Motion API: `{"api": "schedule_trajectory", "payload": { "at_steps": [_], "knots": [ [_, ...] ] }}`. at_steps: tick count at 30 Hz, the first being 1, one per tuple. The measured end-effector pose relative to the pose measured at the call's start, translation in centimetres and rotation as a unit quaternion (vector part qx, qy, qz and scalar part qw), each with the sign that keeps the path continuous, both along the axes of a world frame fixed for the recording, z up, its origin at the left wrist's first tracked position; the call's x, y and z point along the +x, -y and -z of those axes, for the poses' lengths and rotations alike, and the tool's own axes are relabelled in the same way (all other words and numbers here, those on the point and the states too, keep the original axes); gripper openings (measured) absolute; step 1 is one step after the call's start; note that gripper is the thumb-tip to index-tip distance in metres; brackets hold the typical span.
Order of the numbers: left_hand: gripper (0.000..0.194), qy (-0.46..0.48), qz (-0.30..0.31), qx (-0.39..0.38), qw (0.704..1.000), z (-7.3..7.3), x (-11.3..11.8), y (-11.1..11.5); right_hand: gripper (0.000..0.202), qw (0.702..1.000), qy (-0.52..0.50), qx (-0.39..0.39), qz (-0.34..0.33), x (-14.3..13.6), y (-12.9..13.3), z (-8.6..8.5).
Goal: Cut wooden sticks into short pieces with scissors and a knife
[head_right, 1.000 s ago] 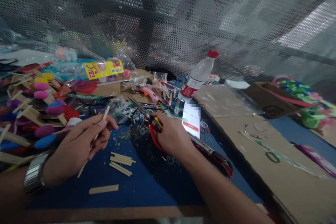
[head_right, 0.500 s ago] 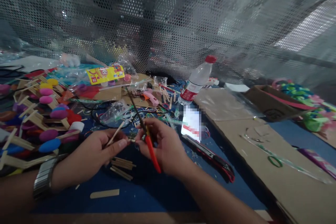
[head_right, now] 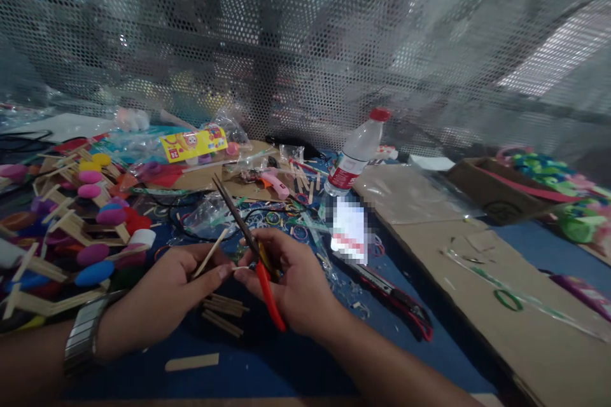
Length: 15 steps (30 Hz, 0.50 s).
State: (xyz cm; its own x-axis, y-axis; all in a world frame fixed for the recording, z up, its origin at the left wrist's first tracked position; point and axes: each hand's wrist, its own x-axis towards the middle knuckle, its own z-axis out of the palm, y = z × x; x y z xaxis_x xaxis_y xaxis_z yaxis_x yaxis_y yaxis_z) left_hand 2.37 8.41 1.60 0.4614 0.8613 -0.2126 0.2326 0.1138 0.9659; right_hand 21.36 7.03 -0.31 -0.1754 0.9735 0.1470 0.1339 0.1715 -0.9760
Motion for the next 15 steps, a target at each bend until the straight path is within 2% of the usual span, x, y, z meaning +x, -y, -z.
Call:
{"api": "schedule_trajectory", "payload": {
  "at_steps": [7, 15],
  "knots": [
    [0.020, 0.022, -0.034, 0.004, 0.999, -0.37, 0.06, -0.14, 0.036, 0.999, -0.029, -0.016, 0.018, -0.19, -0.19, -0.63],
    [0.025, 0.026, -0.041, -0.011, 0.999, -0.38, -0.10, -0.16, 0.037, 0.998, -0.061, -0.021, -0.008, 0.03, -0.07, -0.71]
  ]
}}
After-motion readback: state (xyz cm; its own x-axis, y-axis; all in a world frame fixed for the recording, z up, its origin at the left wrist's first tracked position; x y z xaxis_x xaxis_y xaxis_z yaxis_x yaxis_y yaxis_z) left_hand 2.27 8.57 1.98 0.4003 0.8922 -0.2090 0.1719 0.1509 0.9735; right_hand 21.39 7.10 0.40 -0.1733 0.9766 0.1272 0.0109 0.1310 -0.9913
